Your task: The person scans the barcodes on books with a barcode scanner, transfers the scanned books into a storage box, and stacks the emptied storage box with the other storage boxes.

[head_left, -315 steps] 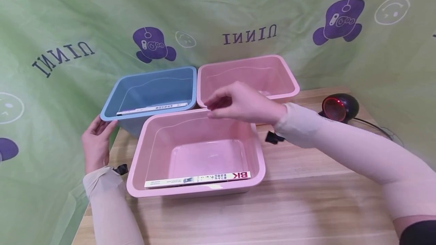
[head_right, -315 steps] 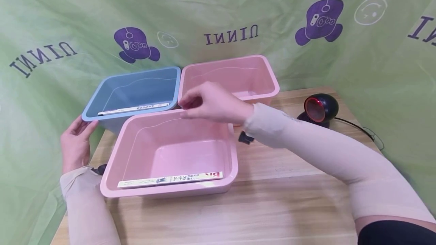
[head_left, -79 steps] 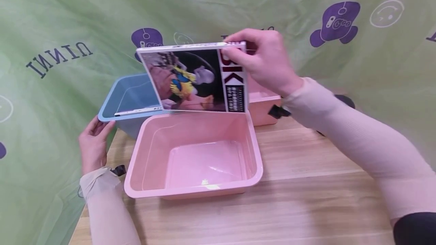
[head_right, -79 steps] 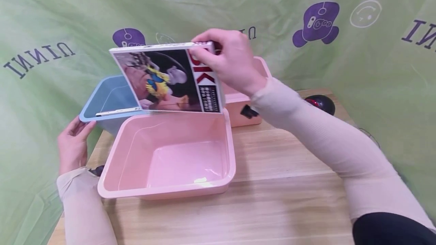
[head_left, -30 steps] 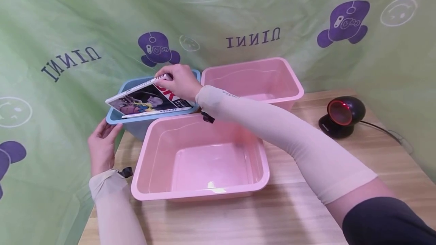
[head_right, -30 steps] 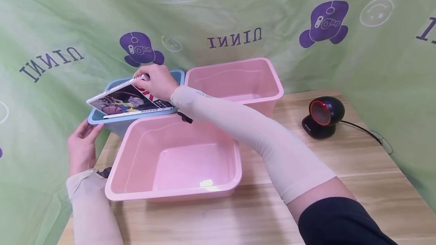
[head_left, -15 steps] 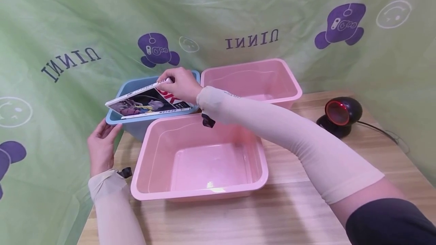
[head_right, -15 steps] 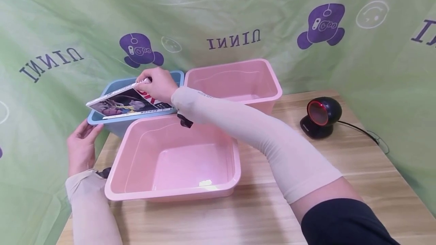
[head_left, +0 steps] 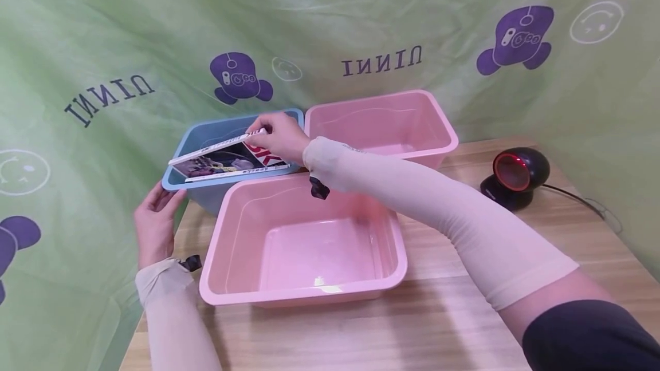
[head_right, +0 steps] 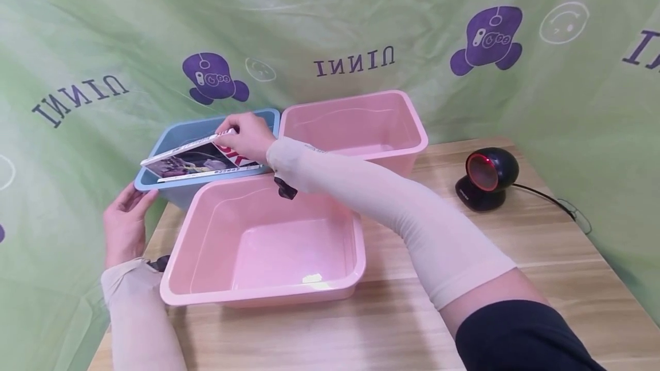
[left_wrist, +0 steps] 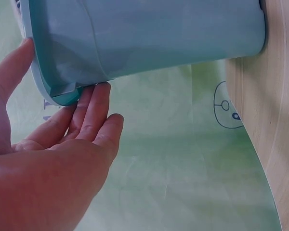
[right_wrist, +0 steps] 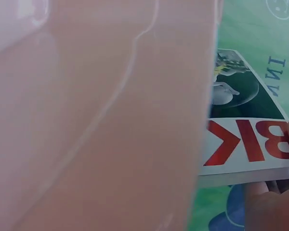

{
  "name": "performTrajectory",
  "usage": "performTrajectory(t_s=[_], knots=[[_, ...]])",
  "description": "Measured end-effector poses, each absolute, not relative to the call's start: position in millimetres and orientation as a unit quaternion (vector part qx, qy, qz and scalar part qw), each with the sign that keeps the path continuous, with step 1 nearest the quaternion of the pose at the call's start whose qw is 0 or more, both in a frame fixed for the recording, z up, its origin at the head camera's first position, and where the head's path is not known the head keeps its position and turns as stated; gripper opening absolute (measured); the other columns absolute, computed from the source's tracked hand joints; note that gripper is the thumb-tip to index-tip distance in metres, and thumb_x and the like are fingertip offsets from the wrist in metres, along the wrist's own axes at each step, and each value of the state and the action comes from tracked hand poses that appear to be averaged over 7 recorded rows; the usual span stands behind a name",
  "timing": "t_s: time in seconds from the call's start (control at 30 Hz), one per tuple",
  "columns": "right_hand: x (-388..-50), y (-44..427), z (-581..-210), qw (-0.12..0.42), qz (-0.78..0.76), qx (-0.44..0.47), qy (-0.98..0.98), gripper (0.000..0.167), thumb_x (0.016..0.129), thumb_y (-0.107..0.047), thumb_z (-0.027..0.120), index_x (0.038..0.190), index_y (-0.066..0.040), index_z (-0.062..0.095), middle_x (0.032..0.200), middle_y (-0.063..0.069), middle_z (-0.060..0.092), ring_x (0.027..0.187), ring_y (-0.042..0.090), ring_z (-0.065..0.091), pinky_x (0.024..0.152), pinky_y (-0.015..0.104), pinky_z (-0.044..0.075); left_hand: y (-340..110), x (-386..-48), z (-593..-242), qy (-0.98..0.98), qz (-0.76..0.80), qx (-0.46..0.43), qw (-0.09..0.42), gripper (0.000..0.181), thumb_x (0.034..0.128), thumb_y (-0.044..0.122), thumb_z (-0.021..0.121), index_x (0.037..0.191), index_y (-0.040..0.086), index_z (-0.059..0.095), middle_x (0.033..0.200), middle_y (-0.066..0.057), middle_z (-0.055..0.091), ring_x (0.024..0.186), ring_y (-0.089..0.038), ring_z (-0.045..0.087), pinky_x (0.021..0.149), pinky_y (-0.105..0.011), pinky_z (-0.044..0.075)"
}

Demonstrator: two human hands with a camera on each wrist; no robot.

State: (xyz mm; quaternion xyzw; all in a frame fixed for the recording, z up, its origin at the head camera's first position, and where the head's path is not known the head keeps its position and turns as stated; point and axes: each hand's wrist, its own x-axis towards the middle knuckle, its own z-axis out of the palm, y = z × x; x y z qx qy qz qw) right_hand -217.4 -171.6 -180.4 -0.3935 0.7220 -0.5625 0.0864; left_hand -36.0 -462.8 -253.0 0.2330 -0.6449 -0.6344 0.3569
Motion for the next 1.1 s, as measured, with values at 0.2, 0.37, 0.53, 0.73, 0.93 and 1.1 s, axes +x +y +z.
performTrajectory(t_s=[0.2, 0.37, 0.53, 0.73, 0.93, 1.1], knots=[[-219.4, -169.8, -184.6, 0.113, -0.516, -0.393, 0.752, 0.007, 0.104, -0.019, 0.081, 0.106, -0.012, 0.083, 0.105, 0.0, 0.078, 0.093, 0.011, 0.066, 0.08, 0.02, 0.057, -462.8, -37.1, -254.5, -0.649, -0.631, 0.229, 0.358, 0.071, 0.0963, 0.009, 0.089, 0.161, 0.01, 0.06, 0.147, -0.002, 0.072, 0.133, -0.01, 0.069, 0.102, -0.01, 0.059], [-221.4, -163.6, -188.0, 0.13, -0.459, -0.402, 0.782, 0.007, 0.101, -0.01, 0.077, 0.098, -0.01, 0.083, 0.099, 0.002, 0.077, 0.085, 0.011, 0.064, 0.073, 0.02, 0.055, -462.5, -36.2, -254.4, -0.65, -0.626, 0.237, 0.358, 0.071, 0.0965, 0.01, 0.089, 0.161, 0.012, 0.061, 0.148, -0.003, 0.071, 0.134, -0.011, 0.068, 0.105, -0.011, 0.059], [-222.8, -160.3, -186.9, 0.12, -0.41, -0.41, 0.806, 0.006, 0.1, -0.011, 0.078, 0.098, -0.008, 0.083, 0.101, 0.004, 0.077, 0.089, 0.014, 0.065, 0.072, 0.02, 0.054, -461.2, -35.1, -253.7, -0.65, -0.628, 0.233, 0.359, 0.071, 0.0962, 0.009, 0.089, 0.161, 0.011, 0.061, 0.142, 0.0, 0.073, 0.133, -0.012, 0.068, 0.103, -0.011, 0.059], [-222.3, -165.2, -185.3, 0.108, -0.358, -0.413, 0.831, 0.009, 0.103, -0.015, 0.081, 0.104, -0.006, 0.083, 0.108, 0.005, 0.078, 0.098, 0.018, 0.066, 0.079, 0.024, 0.06, -462.0, -33.7, -254.2, -0.647, -0.631, 0.232, 0.36, 0.07, 0.0962, 0.009, 0.089, 0.16, 0.011, 0.061, 0.141, 0.002, 0.074, 0.132, -0.013, 0.068, 0.101, -0.01, 0.06], [-223.1, -168.0, -185.9, 0.107, -0.344, -0.404, 0.841, 0.014, 0.104, -0.013, 0.081, 0.115, -0.007, 0.085, 0.123, 0.006, 0.08, 0.108, 0.019, 0.069, 0.09, 0.029, 0.065, -462.0, -34.5, -254.6, -0.648, -0.631, 0.227, 0.362, 0.069, 0.096, 0.008, 0.089, 0.16, 0.01, 0.061, 0.142, -0.001, 0.073, 0.129, -0.013, 0.069, 0.099, -0.01, 0.06], [-222.8, -167.9, -185.4, 0.11, -0.342, -0.4, 0.843, 0.017, 0.103, -0.012, 0.08, 0.119, -0.008, 0.086, 0.126, 0.006, 0.08, 0.11, 0.019, 0.069, 0.09, 0.028, 0.065, -462.7, -34.3, -255.0, -0.649, -0.63, 0.232, 0.358, 0.071, 0.0959, 0.009, 0.09, 0.16, 0.011, 0.061, 0.146, -0.002, 0.072, 0.131, -0.013, 0.068, 0.101, -0.01, 0.06]])
